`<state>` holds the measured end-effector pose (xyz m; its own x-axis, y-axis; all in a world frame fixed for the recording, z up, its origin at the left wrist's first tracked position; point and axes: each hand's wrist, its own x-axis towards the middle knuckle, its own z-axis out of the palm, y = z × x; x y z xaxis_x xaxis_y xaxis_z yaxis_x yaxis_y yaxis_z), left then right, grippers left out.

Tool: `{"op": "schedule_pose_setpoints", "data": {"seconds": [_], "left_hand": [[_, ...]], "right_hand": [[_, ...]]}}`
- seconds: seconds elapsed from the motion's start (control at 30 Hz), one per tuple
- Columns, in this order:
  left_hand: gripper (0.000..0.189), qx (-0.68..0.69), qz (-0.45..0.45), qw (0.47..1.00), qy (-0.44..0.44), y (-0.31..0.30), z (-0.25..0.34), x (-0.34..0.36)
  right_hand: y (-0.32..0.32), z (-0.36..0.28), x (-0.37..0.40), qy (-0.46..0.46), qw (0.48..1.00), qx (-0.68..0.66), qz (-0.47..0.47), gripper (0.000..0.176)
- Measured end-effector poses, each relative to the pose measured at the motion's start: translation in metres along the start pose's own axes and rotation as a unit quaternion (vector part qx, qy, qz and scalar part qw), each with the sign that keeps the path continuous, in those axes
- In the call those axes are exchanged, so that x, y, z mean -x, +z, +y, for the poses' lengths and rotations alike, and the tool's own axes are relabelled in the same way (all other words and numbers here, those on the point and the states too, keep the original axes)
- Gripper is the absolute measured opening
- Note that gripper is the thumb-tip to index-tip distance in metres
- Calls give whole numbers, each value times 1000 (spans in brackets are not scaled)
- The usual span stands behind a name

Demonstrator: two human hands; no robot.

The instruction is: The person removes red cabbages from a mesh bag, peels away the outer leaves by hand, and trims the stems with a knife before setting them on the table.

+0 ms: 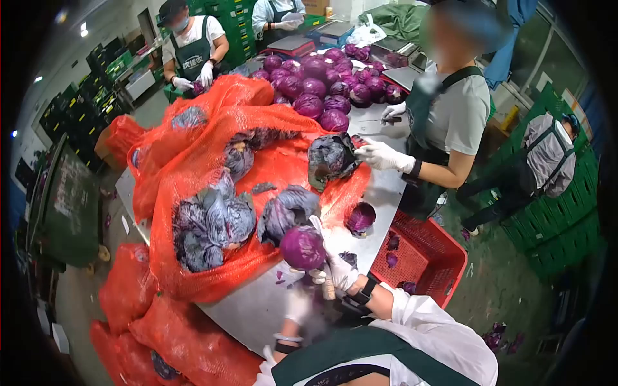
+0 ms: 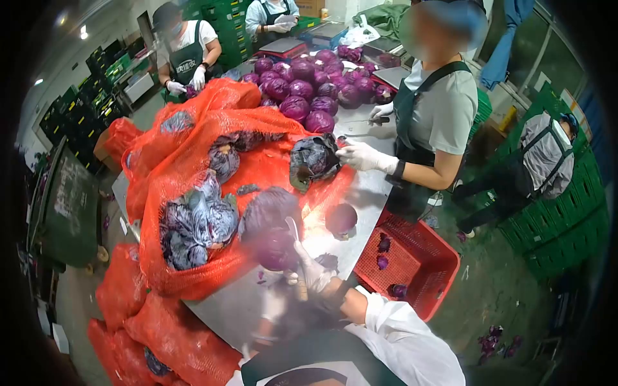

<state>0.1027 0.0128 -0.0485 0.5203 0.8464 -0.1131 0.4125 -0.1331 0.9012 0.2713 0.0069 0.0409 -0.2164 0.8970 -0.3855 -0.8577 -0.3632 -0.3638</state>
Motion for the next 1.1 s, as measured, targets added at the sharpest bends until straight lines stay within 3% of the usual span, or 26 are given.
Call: {"op": "schedule_pose_setpoints", "data": {"seconds": [0.03, 0.07, 0.1, 0.17, 0.2, 0.23, 0.27, 0.3, 0.33, 0.37, 0.43, 0.5, 0.6, 0.63, 0.73, 0.77, 0.83, 0.87, 0.97, 1.03, 1.1], "left_hand": [[34, -25, -128, 991, 13, 15, 33, 11], [46, 67, -288, 950, 102, 25, 48, 16], [52, -73, -255, 930, 254, 27, 57, 17], [50, -74, -331, 935, 99, 0, 98, -3], [39, -47, -256, 962, 83, -12, 89, -12], [25, 78, -127, 989, 14, -24, 88, -11], [16, 144, -8, 989, 23, -48, 106, -14], [12, 161, 68, 984, 20, -64, 81, -22], [14, 177, 184, 966, 41, -85, 107, -21], [35, 231, 202, 948, 81, -100, 100, -23], [87, 223, 166, 958, 67, -124, 133, -15], [95, 235, 91, 959, 129, -126, 139, -19], [107, 354, 61, 932, 48, -123, 107, -16], [107, 353, 71, 932, 44, -120, 97, -13], [95, 557, 57, 829, 12, -103, 68, 3], [95, 557, 57, 829, 6, -98, 57, 8], [82, 608, 52, 792, -32, -89, 48, 15], [61, 658, 66, 748, -54, -86, 49, 18], [45, 669, 119, 730, -67, -73, 36, 25], [35, 454, 177, 870, -70, -52, 19, 41], [48, 275, 158, 944, -94, -37, 4, 55]], "right_hand": [[9, -8, -6, -28, 999, 18, 18, 51], [27, -23, -10, -43, 997, 49, 34, 42], [46, -39, -10, -56, 994, 78, 53, 40], [70, -58, -7, -135, 980, 130, 67, 34], [45, -64, -21, -73, 991, 104, 29, 33], [56, -71, -16, -93, 989, 117, 11, 35], [62, -76, -13, -75, 988, 136, 6, 35], [63, -79, -11, -56, 986, 154, 0, 35], [58, -78, -12, -62, 971, 230, -19, 46], [65, -79, -10, -53, 972, 227, -19, 46], [85, -80, -3, -48, 879, 475, 5, 51], [65, -61, -20, 31, 881, 472, -7, 48], [51, -36, -33, 54, 916, 398, 0, 40], [63, -33, -25, 46, 935, 350, 24, 35], [33, -2, -24, 50, 907, 418, 7, 29], [15, 13, -25, 26, 910, 413, 14, 31], [-7, 13, -26, 34, 867, 493, 66, 36], [-11, 9, -22, 49, 887, 456, 60, 41], [2, 13, -2, 76, 895, 437, 40, 45], [-9, 27, 3, 110, 886, 447, 57, 54], [-30, 40, 6, 154, 871, 455, 102, 53]]}}
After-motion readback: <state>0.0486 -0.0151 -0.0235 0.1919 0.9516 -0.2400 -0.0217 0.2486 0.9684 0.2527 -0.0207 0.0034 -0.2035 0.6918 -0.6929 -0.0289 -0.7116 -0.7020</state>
